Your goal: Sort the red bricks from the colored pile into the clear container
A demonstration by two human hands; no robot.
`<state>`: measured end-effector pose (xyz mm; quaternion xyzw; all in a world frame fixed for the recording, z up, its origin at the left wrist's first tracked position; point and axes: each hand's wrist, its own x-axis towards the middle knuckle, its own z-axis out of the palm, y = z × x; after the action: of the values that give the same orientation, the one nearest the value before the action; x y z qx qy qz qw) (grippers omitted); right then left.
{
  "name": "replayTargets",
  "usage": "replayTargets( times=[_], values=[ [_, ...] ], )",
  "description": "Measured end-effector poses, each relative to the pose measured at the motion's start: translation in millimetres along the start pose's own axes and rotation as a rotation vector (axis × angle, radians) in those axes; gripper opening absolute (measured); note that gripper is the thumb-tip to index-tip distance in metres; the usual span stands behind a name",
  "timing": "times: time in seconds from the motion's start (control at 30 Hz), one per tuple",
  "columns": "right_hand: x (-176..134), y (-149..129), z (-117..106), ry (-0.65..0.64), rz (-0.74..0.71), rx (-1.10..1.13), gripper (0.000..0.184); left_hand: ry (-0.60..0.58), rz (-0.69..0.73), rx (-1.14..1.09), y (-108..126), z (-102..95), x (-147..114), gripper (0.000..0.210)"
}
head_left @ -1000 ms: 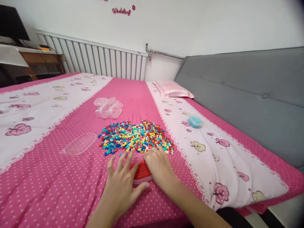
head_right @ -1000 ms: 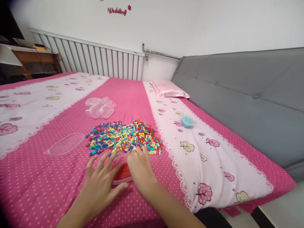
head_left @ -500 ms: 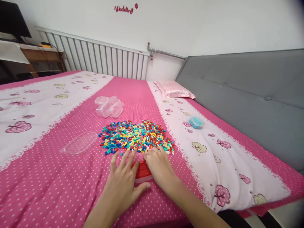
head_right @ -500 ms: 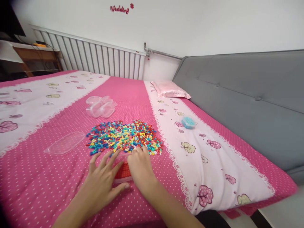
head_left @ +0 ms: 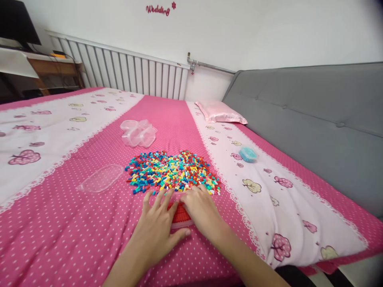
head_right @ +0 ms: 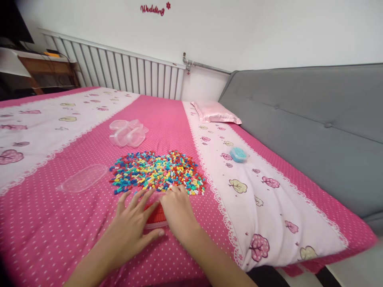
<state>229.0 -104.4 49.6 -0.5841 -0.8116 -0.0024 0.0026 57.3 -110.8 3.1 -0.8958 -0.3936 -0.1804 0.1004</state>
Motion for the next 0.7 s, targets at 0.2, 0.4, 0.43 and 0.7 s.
replayTargets(
  times=[0.2, 0.4, 0.43, 0.7],
  values=[
    [0.5, 3.2, 4.6, 0.013, -0.014, 0.003, 0.019, 0.059, 0.023, -0.011, -3.7, -6.9, -3.1, 0.070],
    [-1.7, 2.0, -0.8, 0.012, -0.022, 0.002, 0.018, 0.066, 0.022, -0.021, -5.1, -9.9, -6.6, 0.064],
    [-1.6, 1.9, -1.1, 0.011, -0.025, 0.000, 0.018, 0.055, 0.017, -0.020, -4.9, -9.5, -6.7, 0.063],
    [-5.5, 6.8, -9.2, 0.004, 0.011, -0.023, 0.022, 0.018, -0.045, -0.057, -1.2, -10.2, -5.8, 0.058]
  ],
)
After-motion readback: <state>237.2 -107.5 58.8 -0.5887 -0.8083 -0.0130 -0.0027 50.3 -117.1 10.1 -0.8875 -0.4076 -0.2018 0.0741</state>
